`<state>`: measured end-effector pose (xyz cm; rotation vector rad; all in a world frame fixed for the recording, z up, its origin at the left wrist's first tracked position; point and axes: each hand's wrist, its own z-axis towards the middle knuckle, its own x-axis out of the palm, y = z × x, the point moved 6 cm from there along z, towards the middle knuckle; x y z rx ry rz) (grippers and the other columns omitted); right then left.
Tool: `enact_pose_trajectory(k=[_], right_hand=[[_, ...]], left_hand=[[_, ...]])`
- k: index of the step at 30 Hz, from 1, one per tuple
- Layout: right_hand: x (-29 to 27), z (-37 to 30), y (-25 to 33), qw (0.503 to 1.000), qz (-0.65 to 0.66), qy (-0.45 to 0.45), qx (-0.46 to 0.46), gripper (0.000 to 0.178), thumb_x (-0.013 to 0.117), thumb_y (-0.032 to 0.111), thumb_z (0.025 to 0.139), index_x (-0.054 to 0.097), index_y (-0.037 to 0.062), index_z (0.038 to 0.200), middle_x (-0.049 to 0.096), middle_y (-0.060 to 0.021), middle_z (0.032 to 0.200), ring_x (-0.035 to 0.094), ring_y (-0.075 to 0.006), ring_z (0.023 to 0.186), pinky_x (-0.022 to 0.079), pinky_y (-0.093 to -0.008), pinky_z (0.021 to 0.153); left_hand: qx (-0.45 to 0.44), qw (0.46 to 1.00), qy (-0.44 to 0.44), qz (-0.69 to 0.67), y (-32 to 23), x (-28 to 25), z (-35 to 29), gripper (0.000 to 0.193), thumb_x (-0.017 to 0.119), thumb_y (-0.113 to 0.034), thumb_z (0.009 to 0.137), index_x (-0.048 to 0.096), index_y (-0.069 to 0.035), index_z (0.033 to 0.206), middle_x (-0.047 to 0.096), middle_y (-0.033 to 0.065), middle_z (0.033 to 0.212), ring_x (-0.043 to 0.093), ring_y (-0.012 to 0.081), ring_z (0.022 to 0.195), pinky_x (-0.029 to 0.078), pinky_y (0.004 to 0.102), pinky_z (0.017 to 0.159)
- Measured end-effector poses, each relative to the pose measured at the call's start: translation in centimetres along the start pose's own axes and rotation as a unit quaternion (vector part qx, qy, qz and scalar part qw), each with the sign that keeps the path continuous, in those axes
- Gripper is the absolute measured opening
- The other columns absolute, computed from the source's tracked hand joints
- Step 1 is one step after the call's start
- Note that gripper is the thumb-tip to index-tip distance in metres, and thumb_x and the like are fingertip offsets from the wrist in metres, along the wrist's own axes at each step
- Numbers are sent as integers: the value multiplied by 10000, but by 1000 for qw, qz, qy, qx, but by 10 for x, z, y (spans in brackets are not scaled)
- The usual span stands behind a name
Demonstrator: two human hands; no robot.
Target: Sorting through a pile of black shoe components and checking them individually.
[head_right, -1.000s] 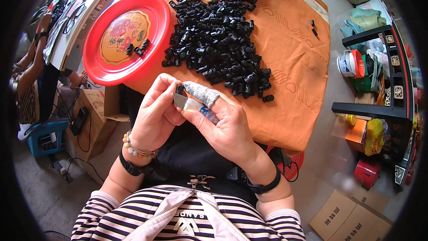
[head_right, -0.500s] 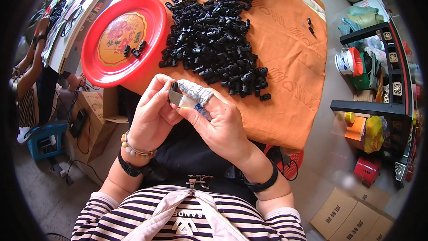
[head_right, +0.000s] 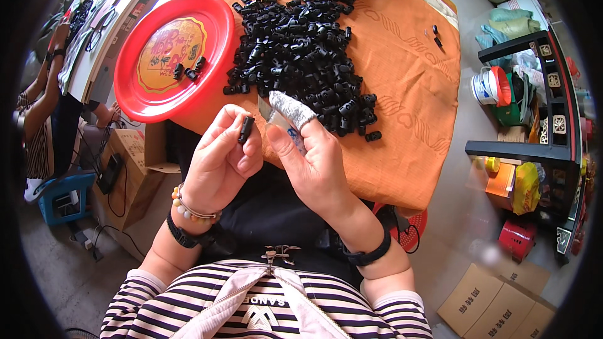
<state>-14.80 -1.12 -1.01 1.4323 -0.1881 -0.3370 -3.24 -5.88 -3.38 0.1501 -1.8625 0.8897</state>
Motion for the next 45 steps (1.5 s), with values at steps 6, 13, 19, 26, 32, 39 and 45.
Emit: enact_pose_trajectory(k=[6, 13, 19, 26, 32, 39, 45], right_hand=[[20, 12, -3, 989, 116, 38, 77, 479, 631, 187, 860, 447, -55, 1230, 586, -21, 871, 505, -35, 708, 442, -180, 647], [-17, 13, -10, 993, 78, -38, 81, 397, 588, 61, 868, 468, -33, 1234, 557, -51, 1127, 492, -35, 899, 403, -172, 789], [-65, -7, -21, 982, 64, -111, 139, 332, 570, 11, 860, 529, -11, 1189, 520, 60, 869, 408, 12, 726, 351, -131, 678], [-120, -23, -31, 972, -33, -207, 108, 370, 635, 22, 819, 549, 6, 1178, 447, 75, 758, 396, -10, 668, 356, -145, 645], [-129, -27, -28, 970, -172, -168, 37, 570, 721, 7, 731, 479, 16, 1246, 484, -9, 880, 521, -85, 786, 449, -215, 712], [-124, -31, -36, 931, -331, -132, 81, 635, 707, 17, 682, 462, 58, 1266, 533, -78, 875, 561, -173, 748, 476, -287, 674], [-114, -33, -25, 984, -87, -132, 85, 723, 696, -41, 712, 356, 71, 1340, 525, -20, 935, 430, -22, 635, 377, -166, 554]], left_hand=[[-28, 999, -22, 13, 2, 2, -2, 101, 427, -195, 959, 434, -95, 965, 499, 19, 744, 433, 71, 570, 350, 207, 526], [67, 993, -91, 25, -23, -19, 1, 157, 410, -196, 958, 466, -82, 1051, 516, 36, 741, 486, 98, 581, 393, 220, 524], [189, 972, -139, -3, -67, -46, -1, 345, 388, -209, 961, 348, -44, 1260, 492, 191, 1223, 579, 251, 1010, 504, 316, 787], [151, 979, -134, 4, -66, -58, -9, 276, 438, -205, 945, 442, -58, 1179, 585, 64, 923, 579, 134, 769, 485, 245, 655], [67, 992, -103, 38, -30, -35, 0, 263, 431, -154, 933, 457, -40, 1169, 545, 42, 854, 516, 118, 690, 437, 245, 632], [-18, 990, -61, 129, 2, -16, 1, 206, 458, -100, 907, 475, -27, 1098, 537, 43, 810, 516, 94, 654, 440, 204, 557], [-71, 982, -52, 168, 15, -7, 1, 180, 481, -111, 906, 484, -38, 1070, 546, 38, 800, 521, 89, 640, 443, 206, 570]])
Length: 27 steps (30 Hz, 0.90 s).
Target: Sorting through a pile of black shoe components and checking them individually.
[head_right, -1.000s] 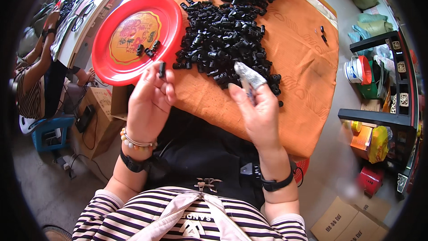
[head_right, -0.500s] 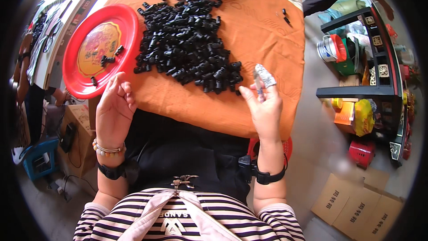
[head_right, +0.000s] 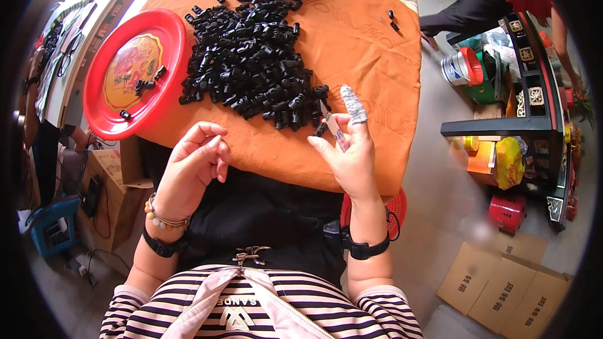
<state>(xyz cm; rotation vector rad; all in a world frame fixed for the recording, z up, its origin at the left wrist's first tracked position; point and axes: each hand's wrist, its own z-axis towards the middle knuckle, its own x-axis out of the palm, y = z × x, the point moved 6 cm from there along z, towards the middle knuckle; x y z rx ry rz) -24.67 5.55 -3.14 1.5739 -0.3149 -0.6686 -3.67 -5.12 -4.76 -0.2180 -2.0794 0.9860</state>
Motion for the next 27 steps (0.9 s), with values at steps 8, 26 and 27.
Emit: enact_pose_trajectory(k=[8, 26, 27], right_hand=[[69, -15, 41, 981, 164, 100, -14, 729, 681, -61, 737, 300, 39, 1350, 520, -18, 962, 453, -14, 696, 379, -146, 598], [97, -18, 45, 962, 203, 170, -64, 694, 660, 155, 829, 255, -9, 1369, 446, -55, 1090, 496, -93, 901, 405, -222, 803], [94, -16, 43, 966, 188, 165, -68, 666, 652, 210, 843, 292, 1, 1363, 445, -23, 1014, 484, -58, 794, 405, -171, 692]], left_hand=[[-66, 996, 52, -8, 16, 15, 2, 185, 475, -184, 938, 491, -75, 1087, 571, 3, 866, 554, 80, 692, 444, 198, 599], [-38, 977, 88, -191, 3, 1, 0, 150, 501, -217, 930, 493, -107, 1032, 565, 13, 881, 512, 56, 673, 412, 181, 573], [-29, 977, 89, -193, 0, 1, 0, 147, 502, -214, 929, 492, -105, 1027, 562, 17, 870, 504, 61, 659, 414, 189, 573]])
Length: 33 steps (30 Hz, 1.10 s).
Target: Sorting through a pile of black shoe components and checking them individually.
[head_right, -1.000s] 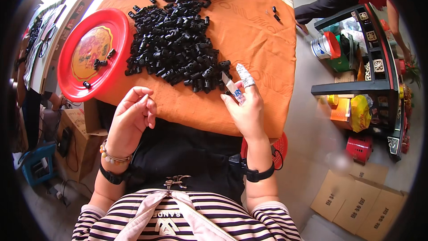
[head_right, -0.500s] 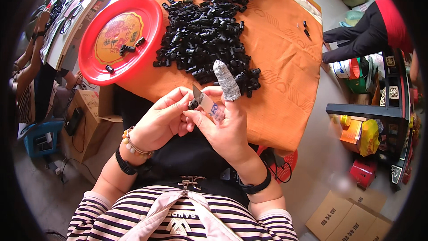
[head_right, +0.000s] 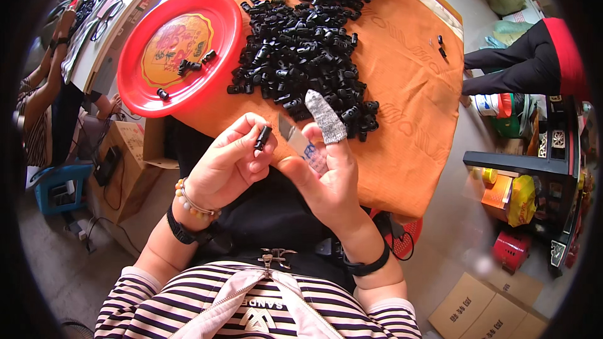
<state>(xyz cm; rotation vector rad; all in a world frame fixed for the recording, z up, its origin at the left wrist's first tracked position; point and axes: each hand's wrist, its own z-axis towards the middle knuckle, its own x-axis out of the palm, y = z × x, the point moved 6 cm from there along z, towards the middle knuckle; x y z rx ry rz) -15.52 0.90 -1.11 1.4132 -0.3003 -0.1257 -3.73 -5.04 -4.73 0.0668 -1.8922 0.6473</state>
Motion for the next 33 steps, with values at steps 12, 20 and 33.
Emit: enact_pose_trajectory(k=[12, 20, 33], right_hand=[[7, -4, 1, 988, -122, 25, 91, 410, 684, 115, 807, 541, 4, 1175, 566, 9, 833, 469, -21, 689, 411, -165, 603], [8, -2, -1, 993, -85, 28, 78, 368, 661, 91, 819, 546, -6, 1156, 606, -23, 879, 508, -32, 714, 437, -180, 623], [13, -2, 1, 994, -34, 22, 105, 329, 636, 55, 832, 545, -17, 1140, 615, -27, 910, 556, -46, 807, 466, -185, 709]], left_hand=[[25, 1000, -2, -10, -3, 3, -2, 123, 500, -180, 929, 500, -99, 1022, 538, 1, 810, 512, 74, 650, 426, 205, 575], [50, 997, -20, 49, -7, 4, -3, 162, 486, -144, 925, 448, -118, 1080, 564, 11, 859, 493, 62, 635, 392, 204, 541], [58, 997, 3, 41, -4, 2, -3, 105, 454, -164, 948, 460, -107, 1036, 531, -9, 861, 480, 30, 684, 353, 183, 537]])
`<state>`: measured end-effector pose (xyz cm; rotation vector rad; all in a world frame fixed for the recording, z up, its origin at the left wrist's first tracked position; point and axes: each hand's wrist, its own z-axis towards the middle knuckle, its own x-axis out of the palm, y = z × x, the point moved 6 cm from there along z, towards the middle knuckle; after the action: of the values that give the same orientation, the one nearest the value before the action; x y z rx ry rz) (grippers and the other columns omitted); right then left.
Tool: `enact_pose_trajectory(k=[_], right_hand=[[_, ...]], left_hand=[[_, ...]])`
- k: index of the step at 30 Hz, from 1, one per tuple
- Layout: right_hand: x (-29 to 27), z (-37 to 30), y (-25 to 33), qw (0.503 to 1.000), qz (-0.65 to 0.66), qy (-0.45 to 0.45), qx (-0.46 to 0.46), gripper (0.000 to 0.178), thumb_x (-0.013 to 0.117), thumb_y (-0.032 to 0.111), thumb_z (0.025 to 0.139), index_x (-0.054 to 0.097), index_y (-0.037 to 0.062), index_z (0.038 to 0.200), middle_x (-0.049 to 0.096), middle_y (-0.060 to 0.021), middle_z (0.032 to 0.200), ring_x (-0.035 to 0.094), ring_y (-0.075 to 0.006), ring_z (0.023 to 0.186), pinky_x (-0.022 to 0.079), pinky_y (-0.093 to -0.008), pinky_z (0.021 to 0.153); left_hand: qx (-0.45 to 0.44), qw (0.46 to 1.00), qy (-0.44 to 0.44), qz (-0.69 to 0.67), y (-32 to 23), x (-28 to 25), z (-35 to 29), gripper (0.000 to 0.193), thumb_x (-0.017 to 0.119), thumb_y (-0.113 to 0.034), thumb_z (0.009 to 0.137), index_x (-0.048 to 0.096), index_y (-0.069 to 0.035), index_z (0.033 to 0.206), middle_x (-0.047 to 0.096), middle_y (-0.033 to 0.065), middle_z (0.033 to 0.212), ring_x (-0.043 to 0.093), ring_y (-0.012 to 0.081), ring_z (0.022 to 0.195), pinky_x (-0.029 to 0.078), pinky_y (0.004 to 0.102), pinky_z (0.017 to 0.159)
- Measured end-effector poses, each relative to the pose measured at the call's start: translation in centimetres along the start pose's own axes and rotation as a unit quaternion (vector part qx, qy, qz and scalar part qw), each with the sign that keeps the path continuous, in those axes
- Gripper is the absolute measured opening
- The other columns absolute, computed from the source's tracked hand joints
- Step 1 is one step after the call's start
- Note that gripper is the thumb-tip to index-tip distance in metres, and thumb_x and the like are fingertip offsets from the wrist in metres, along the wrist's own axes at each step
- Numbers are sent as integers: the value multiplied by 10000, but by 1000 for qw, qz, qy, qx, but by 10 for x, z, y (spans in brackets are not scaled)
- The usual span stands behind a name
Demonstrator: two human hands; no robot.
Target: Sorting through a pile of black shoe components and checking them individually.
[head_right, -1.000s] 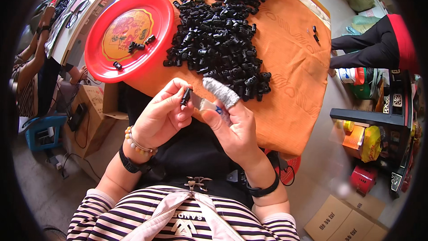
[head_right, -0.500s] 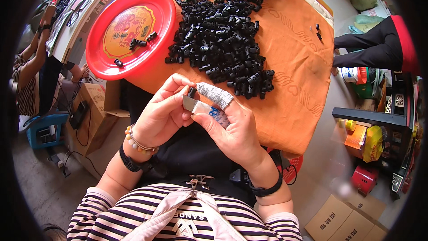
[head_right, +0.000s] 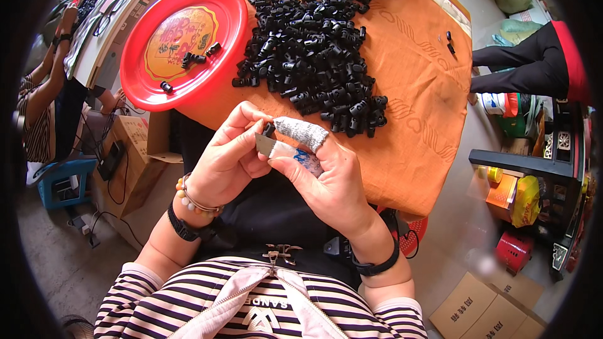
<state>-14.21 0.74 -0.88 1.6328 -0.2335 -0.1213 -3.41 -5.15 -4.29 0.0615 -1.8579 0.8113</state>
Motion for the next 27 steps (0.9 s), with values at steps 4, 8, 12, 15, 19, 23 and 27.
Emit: enact_pose_trajectory(k=[4, 8, 12, 15, 19, 23, 27], right_hand=[[-6, 1, -1, 1000, -12, 25, -14, 330, 635, 47, 831, 543, -17, 1141, 617, -31, 919, 550, -46, 803, 463, -184, 704], [-5, -1, -1, 1000, 0, 18, -9, 338, 640, 48, 826, 543, -17, 1143, 616, -35, 931, 545, -44, 802, 461, -183, 699], [-2, -2, 0, 1000, 7, -3, 9, 352, 651, 54, 818, 540, -18, 1145, 610, -35, 941, 543, -38, 802, 461, -179, 694], [-1, -2, -1, 1000, 3, -1, 8, 357, 655, 56, 816, 538, -20, 1145, 609, -38, 948, 545, -37, 804, 464, -179, 693], [-2, -3, 0, 1000, 2, 1, 6, 355, 650, 55, 820, 535, -24, 1146, 610, -45, 954, 549, -42, 815, 470, -186, 707], [0, -2, 0, 1000, 24, 2, 9, 353, 643, 52, 824, 534, -25, 1152, 610, -45, 962, 550, -47, 824, 468, -189, 720], [0, -3, 0, 1000, 21, 6, 11, 319, 631, 53, 835, 552, -25, 1134, 614, -35, 962, 546, -48, 832, 457, -186, 725]], left_hand=[[-6, 1000, -7, 2, 1, 0, -1, 106, 444, -160, 950, 454, -109, 1042, 529, -10, 835, 467, 31, 667, 341, 193, 532], [-17, 999, -23, -15, 2, 2, -1, 111, 437, -162, 953, 458, -103, 1044, 527, -13, 832, 468, 31, 665, 350, 192, 541], [-4, 1000, -9, -2, 0, 2, 0, 118, 426, -161, 956, 462, -96, 1047, 524, -16, 815, 471, 31, 664, 359, 188, 548], [2, 1000, -9, 6, -1, 2, -1, 120, 423, -162, 957, 463, -95, 1048, 523, -18, 804, 471, 28, 664, 359, 184, 547], [13, 1000, -12, 17, -2, 4, -1, 120, 424, -163, 958, 464, -93, 1046, 522, -17, 807, 470, 25, 666, 355, 177, 541], [21, 999, -21, 28, -3, 3, -1, 114, 423, -157, 959, 466, -91, 1041, 522, -15, 820, 470, 24, 667, 353, 175, 534], [22, 999, -18, 27, -3, 1, -1, 109, 419, -149, 960, 468, -89, 1036, 523, -11, 833, 467, 24, 668, 352, 176, 529]])
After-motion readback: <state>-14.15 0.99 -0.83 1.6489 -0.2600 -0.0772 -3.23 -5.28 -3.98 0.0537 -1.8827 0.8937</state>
